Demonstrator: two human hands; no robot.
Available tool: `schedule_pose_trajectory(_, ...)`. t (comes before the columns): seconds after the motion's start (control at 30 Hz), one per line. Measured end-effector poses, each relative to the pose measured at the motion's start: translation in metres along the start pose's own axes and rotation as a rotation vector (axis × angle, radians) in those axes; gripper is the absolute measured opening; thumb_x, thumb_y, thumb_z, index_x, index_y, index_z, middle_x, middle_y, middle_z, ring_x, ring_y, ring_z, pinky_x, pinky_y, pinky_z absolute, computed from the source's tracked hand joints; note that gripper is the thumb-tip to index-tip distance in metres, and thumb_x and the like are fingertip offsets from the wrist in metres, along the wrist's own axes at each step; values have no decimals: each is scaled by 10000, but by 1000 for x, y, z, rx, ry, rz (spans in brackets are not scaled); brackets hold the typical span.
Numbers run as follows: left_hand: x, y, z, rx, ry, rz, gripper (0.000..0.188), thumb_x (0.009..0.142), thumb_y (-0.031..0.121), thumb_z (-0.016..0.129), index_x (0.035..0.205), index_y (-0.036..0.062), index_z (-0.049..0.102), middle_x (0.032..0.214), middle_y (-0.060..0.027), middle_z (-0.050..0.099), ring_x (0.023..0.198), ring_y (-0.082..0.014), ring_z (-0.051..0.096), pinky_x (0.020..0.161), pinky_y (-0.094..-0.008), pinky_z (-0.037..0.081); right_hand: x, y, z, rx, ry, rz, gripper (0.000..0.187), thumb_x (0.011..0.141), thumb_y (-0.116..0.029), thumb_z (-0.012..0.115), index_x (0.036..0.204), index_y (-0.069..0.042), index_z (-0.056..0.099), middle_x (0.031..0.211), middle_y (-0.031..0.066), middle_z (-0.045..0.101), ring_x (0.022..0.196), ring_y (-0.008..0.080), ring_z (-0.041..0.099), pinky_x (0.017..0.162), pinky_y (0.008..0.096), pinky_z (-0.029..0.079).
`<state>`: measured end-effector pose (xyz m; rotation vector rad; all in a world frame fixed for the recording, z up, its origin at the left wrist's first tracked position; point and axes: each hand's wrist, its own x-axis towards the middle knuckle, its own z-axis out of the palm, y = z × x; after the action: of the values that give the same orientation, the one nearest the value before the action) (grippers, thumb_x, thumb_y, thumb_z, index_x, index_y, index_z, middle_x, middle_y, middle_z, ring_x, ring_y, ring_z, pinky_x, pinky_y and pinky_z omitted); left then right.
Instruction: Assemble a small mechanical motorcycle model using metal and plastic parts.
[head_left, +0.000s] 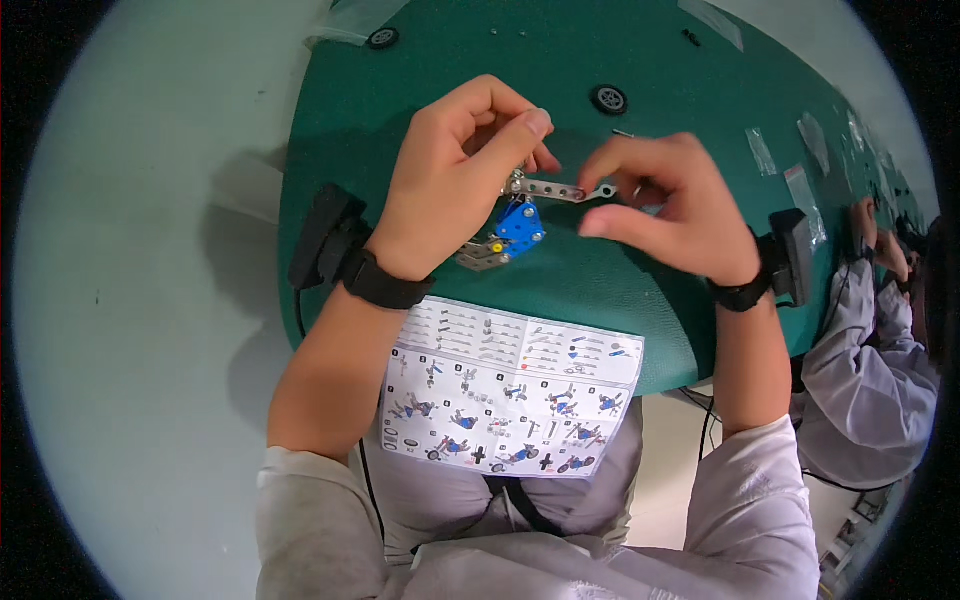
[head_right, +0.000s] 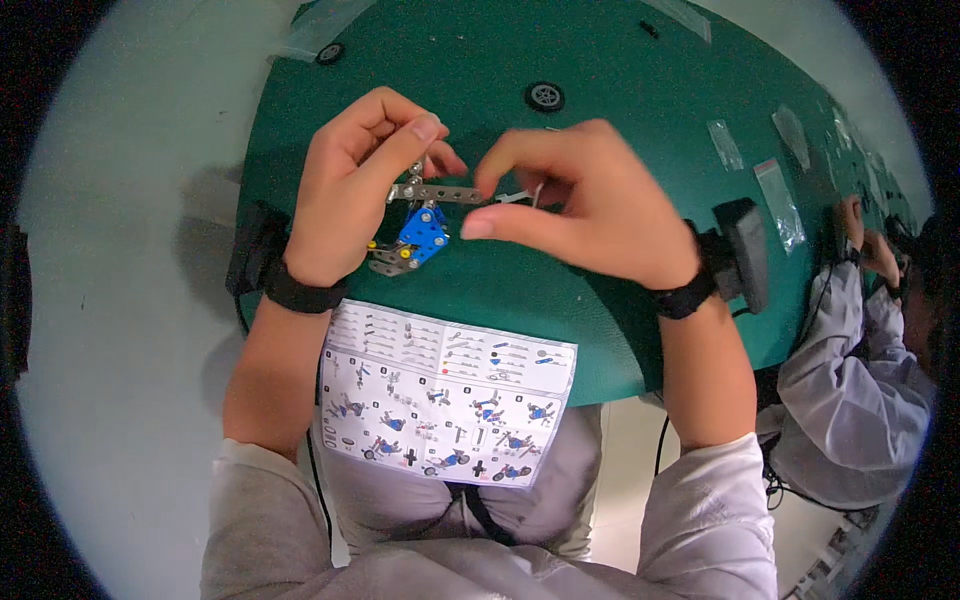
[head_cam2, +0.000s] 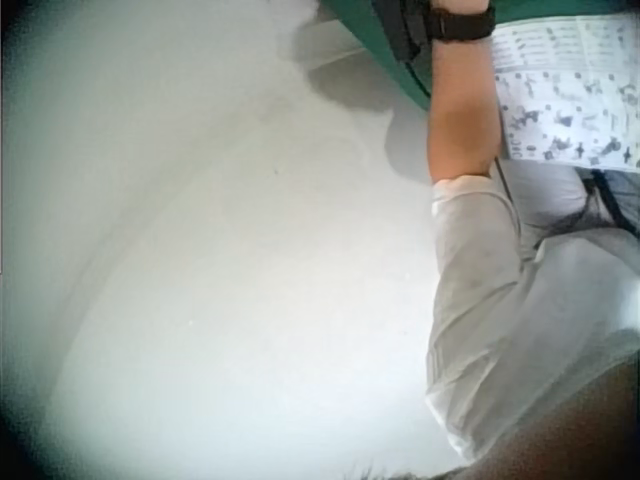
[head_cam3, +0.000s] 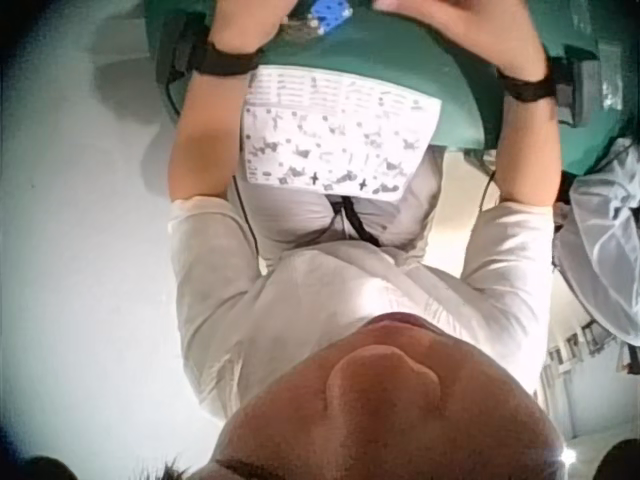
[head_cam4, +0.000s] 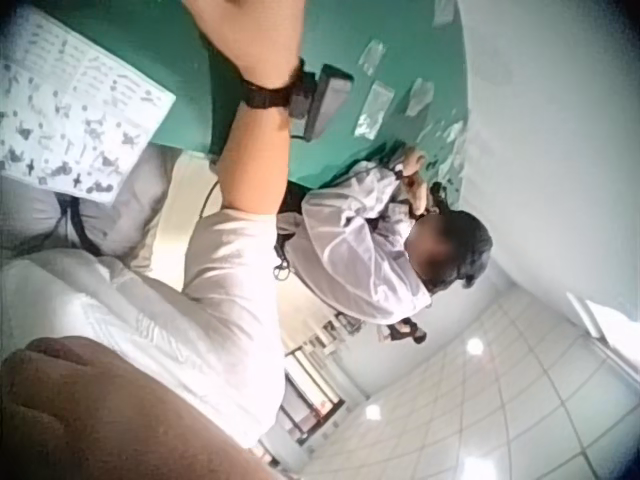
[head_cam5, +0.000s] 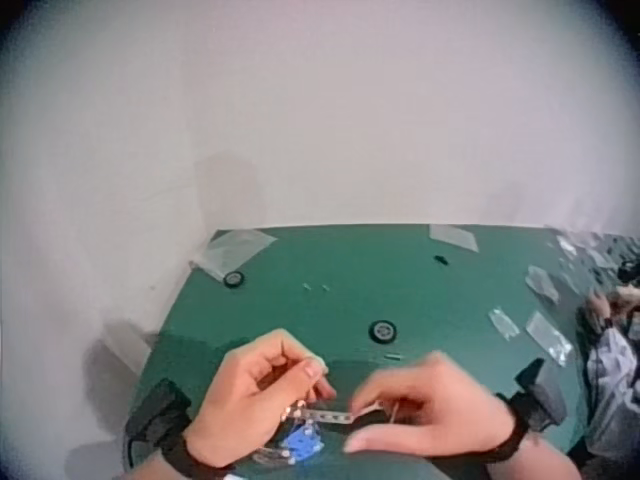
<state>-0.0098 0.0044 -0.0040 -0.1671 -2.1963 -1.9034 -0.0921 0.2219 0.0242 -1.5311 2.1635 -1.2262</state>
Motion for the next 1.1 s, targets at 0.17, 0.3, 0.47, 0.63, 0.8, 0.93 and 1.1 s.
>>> schedule_pose_trajectory(0.17, 2, -3, 2, -121, -42, -56, 279, 1088, 246, 501, 1060, 1, 630, 919, -86, 678, 850, -128, 662, 804, -271, 527, 0, 6, 18, -33, 62, -35, 146, 975, -177, 679, 923, -40, 691, 639, 139, 566, 516, 269, 533, 504, 348, 391)
schedule_pose_trajectory(0.3, 1, -4, 1, -398, -150, -223, 421, 1116, 322, 417, 1160, -35, 634, 949, -110, 674, 874, -161, 668, 812, -296, 541, 0, 11, 17, -106, 215, -64, 155, 981, -179, 678, 934, -32, 686, 624, 115, 555, 513, 216, 522, 507, 328, 391)
schedule_pose_trajectory(0.47, 0, 2, 4, -523, -273, -411, 492, 1114, 345, 417, 1318, -70, 584, 932, -112, 674, 850, -177, 670, 796, -309, 545, -2, 14, 18, -27, 264, -71, 160, 984, -172, 679, 933, -20, 674, 617, 93, 539, 526, 163, 503, 513, 313, 395)
schedule_pose_trajectory(0.63, 0, 3, 0, -506, -312, -452, 457, 1103, 359, 448, 1213, -44, 635, 882, -96, 676, 803, -168, 669, 749, -300, 542, 0, 19, 27, 43, 384, -113, 166, 958, -189, 721, 1012, -38, 676, 730, 85, 622, 562, 167, 555, 536, 302, 430)
schedule_pose_trajectory(0.8, -2, 1, 3, -397, -389, -467, 464, 1098, 384, 458, 915, 11, 665, 792, -68, 663, 715, -152, 653, 689, -286, 534, 4, 19, 19, -86, 215, -149, 220, 951, -216, 724, 1098, -59, 680, 780, 76, 659, 625, 162, 625, 579, 280, 462)
schedule_pose_trajectory(0.93, -2, -1, 1, -421, -466, -427, 470, 1096, 389, 460, 912, 8, 663, 783, -65, 657, 713, -149, 644, 688, -281, 524, 0, 20, 22, 98, 181, -67, 224, 954, -214, 724, 1102, -51, 678, 768, 70, 648, 643, 139, 616, 599, 266, 466)
schedule_pose_trajectory(1.1, -3, 4, -4, -653, -472, -500, 344, 1077, 314, 514, 1034, -5, 634, 879, -37, 648, 810, -121, 610, 739, -258, 493, -2, 18, 20, 178, 220, 19, 208, 958, -196, 716, 1093, -43, 676, 783, 38, 646, 602, 88, 518, 556, 255, 403)
